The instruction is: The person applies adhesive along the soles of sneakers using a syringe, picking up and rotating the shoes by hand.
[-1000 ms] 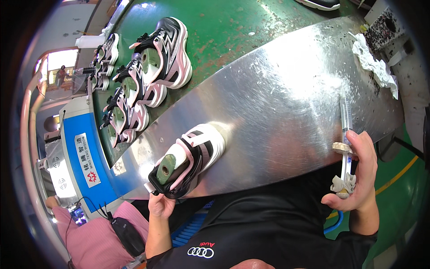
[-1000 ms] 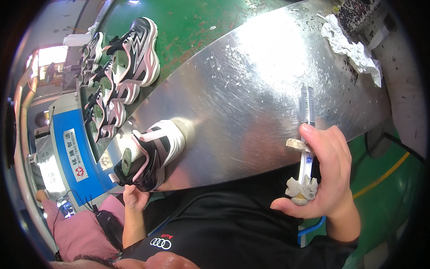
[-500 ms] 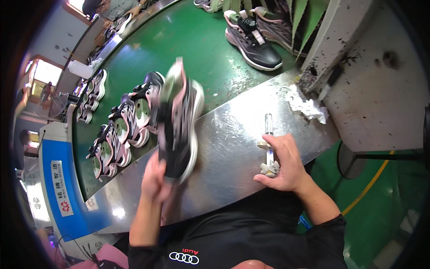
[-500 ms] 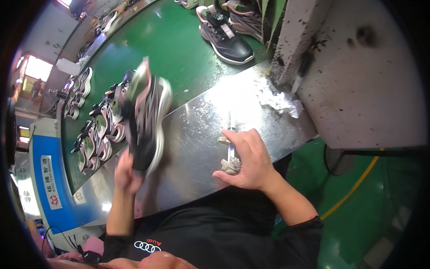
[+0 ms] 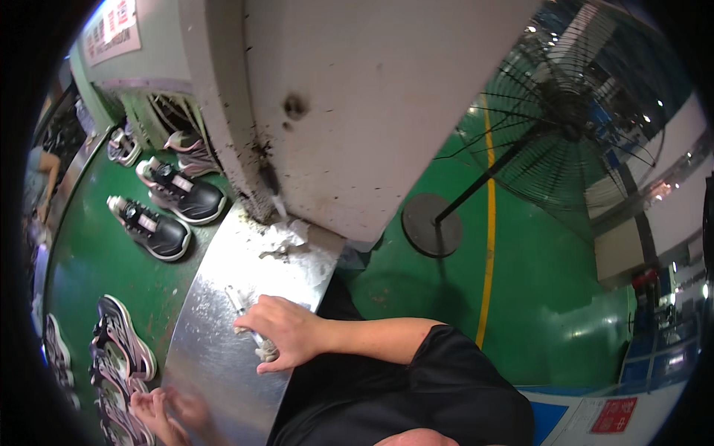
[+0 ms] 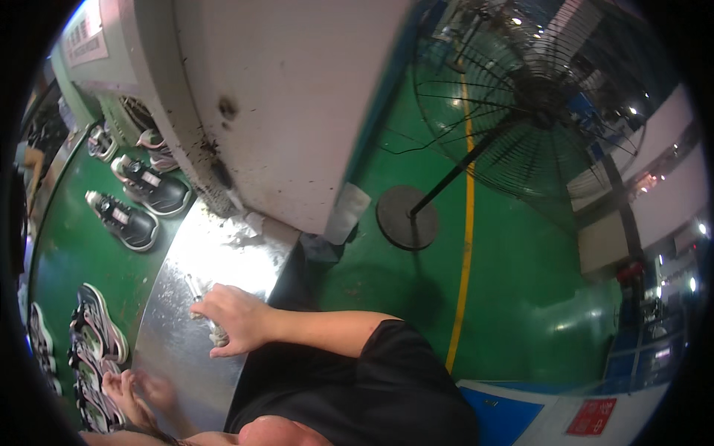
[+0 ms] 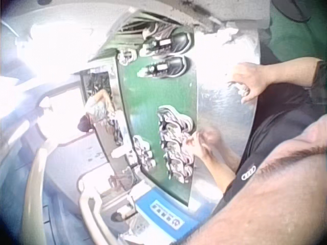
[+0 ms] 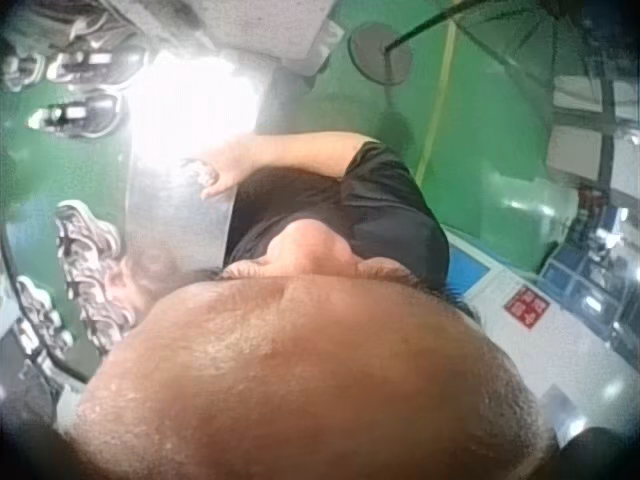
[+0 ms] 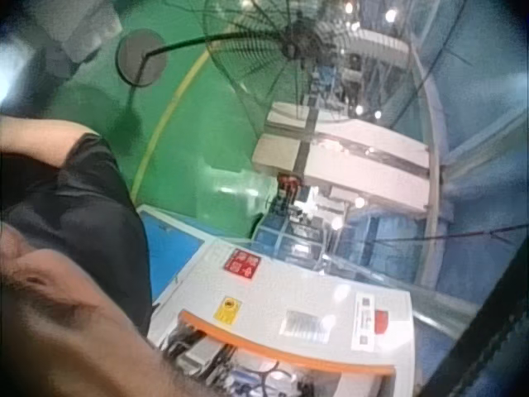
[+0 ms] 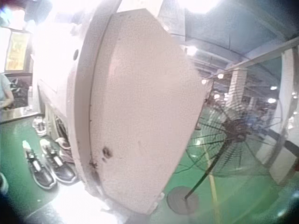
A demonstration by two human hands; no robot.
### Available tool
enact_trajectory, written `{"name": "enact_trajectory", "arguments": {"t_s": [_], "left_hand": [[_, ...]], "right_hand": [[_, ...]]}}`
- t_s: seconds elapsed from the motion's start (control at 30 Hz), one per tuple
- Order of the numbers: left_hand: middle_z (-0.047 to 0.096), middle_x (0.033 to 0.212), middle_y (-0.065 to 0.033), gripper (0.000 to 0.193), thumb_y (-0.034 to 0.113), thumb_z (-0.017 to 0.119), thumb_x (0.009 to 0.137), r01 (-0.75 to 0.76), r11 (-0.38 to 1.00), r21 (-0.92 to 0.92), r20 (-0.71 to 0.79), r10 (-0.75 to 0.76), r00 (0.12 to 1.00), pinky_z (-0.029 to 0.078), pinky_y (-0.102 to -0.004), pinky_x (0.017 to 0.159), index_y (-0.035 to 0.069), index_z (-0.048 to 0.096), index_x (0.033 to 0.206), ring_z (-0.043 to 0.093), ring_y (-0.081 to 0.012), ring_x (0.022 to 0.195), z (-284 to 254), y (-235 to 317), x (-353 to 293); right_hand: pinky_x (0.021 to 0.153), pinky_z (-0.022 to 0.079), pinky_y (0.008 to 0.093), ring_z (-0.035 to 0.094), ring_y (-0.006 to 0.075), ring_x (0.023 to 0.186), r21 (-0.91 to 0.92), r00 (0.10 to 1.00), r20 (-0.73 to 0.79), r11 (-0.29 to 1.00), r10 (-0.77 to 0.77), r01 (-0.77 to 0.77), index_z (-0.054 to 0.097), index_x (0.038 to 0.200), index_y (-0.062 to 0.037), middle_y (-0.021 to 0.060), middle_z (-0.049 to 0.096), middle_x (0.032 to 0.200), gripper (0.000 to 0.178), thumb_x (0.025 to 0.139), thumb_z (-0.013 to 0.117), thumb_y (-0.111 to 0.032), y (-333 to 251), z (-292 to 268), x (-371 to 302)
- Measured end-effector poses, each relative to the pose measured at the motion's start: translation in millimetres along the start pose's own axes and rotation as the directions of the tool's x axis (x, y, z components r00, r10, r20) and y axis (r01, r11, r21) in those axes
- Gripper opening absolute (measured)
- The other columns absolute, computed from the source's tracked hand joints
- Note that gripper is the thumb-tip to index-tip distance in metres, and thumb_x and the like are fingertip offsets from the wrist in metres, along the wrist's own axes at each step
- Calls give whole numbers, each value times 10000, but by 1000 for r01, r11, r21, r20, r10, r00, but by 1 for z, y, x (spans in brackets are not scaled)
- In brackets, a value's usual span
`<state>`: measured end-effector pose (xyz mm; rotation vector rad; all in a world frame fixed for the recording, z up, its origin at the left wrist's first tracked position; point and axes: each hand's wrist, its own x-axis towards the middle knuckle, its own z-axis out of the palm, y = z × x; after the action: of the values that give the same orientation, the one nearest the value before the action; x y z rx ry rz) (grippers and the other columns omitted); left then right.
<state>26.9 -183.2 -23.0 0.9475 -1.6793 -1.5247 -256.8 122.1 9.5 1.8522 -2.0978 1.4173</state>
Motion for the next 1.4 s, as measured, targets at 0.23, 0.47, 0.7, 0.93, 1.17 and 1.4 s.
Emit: {"name": "enact_trajectory", "arguments": {"t_s": [0.23,0.47,0.7,0.93,1.17,1.4], "left_hand": [[387,1354,-150,707,77,631,845,-45,943,331,-142,97,985,383,-315,958,49,228,1425,459,-196,1147,15,-28,78],[615,805,-21,162,53,670,800,116,983,-144,-178,-141,974,482,-265,646,45,613,951,575,-122,716,-17,0,79],[435,1348,-174,814,64,679,703,-127,989,-77,149,137,979,325,-396,1059,-33,259,1394,386,-314,1289,12,67,-61],[364,1275,-67,869,30,664,667,168,982,-84,-16,-170,985,459,-261,778,118,171,1377,488,-199,1083,14,61,-120],[560,964,-40,429,226,466,951,280,954,-110,135,-265,955,417,-167,652,-58,435,1271,516,-71,771,-5,19,14],[580,920,-29,360,326,615,856,238,967,93,220,-253,942,443,-248,759,39,531,1057,545,-96,828,27,45,32]], "right_hand": [[794,408,393,470,300,875,-22,1000,-5,1000,6,-7,470,1171,-42,122,506,966,712,646,738,-442,-1,4,-6],[768,429,394,515,300,835,4,993,-39,994,-113,114,522,1121,-34,117,542,938,665,661,757,-452,13,11,5],[750,419,379,501,290,798,-27,993,116,999,-17,20,504,1164,-37,111,562,945,684,650,768,-404,6,-10,4],[688,435,362,485,276,751,-187,914,404,981,35,45,554,1107,-54,89,529,850,655,600,786,-397,-14,-46,1],[656,445,349,477,255,743,-329,840,532,940,107,89,560,1104,-80,65,495,784,640,600,774,-412,-18,-59,17],[688,467,339,513,253,792,-390,668,720,906,189,164,563,1092,-89,63,536,838,632,607,760,-442,-40,-62,22]]}}
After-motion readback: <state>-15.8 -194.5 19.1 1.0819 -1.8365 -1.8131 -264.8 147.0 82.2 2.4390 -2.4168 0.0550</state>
